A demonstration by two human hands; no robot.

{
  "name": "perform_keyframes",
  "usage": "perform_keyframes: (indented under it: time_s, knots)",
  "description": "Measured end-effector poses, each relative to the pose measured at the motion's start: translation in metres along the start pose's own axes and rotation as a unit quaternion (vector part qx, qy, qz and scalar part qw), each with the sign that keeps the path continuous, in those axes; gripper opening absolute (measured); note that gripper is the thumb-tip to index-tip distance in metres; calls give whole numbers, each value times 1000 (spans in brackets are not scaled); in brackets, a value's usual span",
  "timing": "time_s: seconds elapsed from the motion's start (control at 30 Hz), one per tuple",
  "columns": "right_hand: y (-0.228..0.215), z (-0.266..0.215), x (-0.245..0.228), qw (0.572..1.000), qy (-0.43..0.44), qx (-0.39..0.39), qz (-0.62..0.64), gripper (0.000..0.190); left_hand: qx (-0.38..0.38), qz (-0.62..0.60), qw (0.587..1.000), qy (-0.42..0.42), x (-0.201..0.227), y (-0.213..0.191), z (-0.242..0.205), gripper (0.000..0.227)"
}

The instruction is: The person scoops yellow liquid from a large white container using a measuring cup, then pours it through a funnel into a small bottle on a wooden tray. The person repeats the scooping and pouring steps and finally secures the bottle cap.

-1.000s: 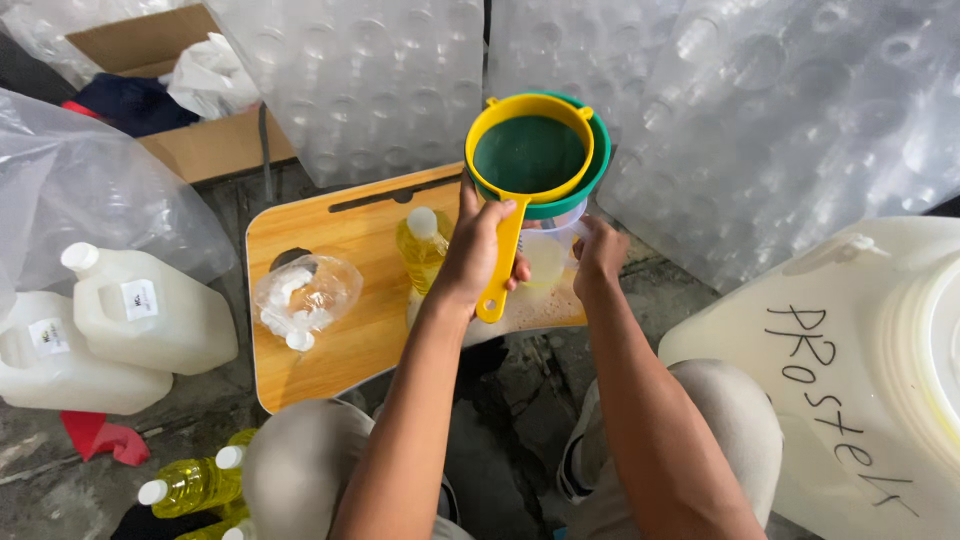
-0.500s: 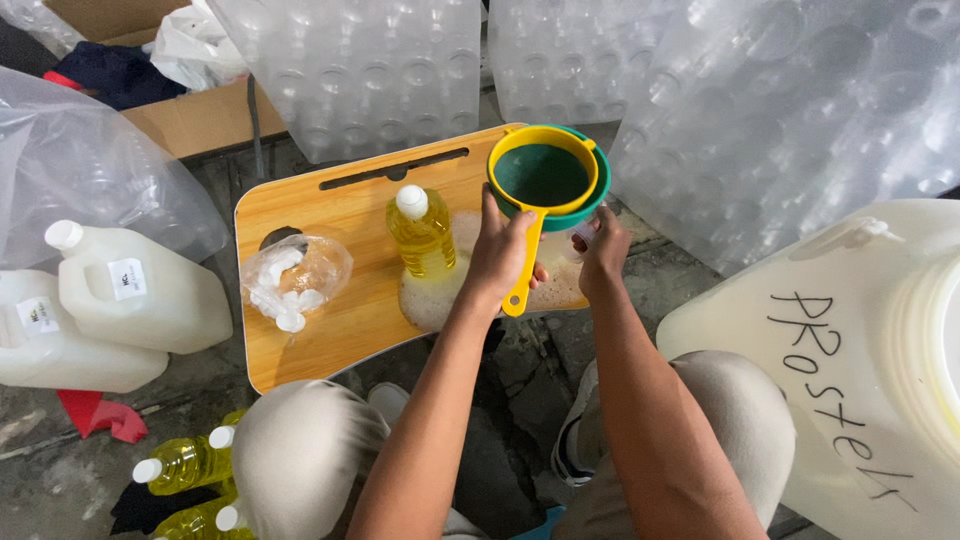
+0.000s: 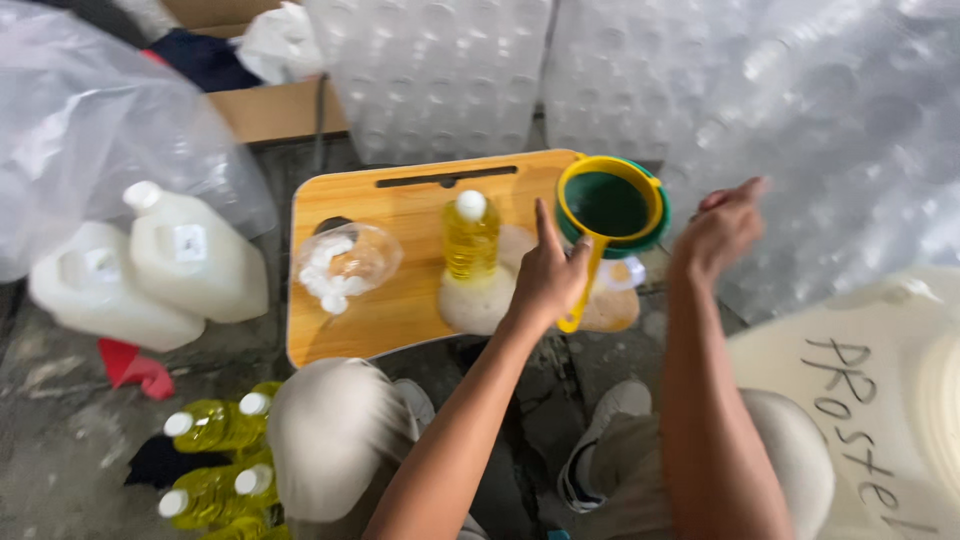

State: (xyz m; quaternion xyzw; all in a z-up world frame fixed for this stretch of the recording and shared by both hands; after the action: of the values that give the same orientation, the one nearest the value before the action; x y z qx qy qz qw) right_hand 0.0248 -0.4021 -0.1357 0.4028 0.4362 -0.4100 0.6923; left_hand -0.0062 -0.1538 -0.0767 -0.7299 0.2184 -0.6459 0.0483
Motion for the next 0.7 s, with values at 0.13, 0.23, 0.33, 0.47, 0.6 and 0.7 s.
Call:
perform_keyframes:
  time_s: [0.13,0.23,0.33,0.47,0.6,0.7]
  knots:
    - [15,-43,-110,989,-28,-138,34,63,80,86,990,77,-38,-25,14,76]
    - [29,-86,-160,949,-104,-294,-42,66,215,150,936,233,-58,-86,15,36]
    - [50,-138,-167,873,-177,-432,-139,28,241,226,931,155,-83,-164,3,20]
    - [90,-241,-144,721,-144,-644,-212,27,251,293,922,-44,-181,-231,14,25]
    - [138,-333,-58,642,-198,-705,-225,26,211,259,936,-107,-230,-245,13,43]
    - [163,-372,1,667,-230,-687,-173,22,187,253,942,-120,-264,-249,18,48]
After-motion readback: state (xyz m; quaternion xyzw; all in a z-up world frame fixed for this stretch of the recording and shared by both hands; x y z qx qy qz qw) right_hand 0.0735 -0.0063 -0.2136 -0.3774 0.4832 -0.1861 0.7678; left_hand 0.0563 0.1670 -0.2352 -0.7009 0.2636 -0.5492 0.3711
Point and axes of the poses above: each hand's wrist, its own z-axis towards the middle knuckle, its own y-axis out of the palm, x = y × z, the point moved 4 cm from there along z, towards the middle knuckle, and after that the axes turned 4 degrees about x, right-handed, at the moved point
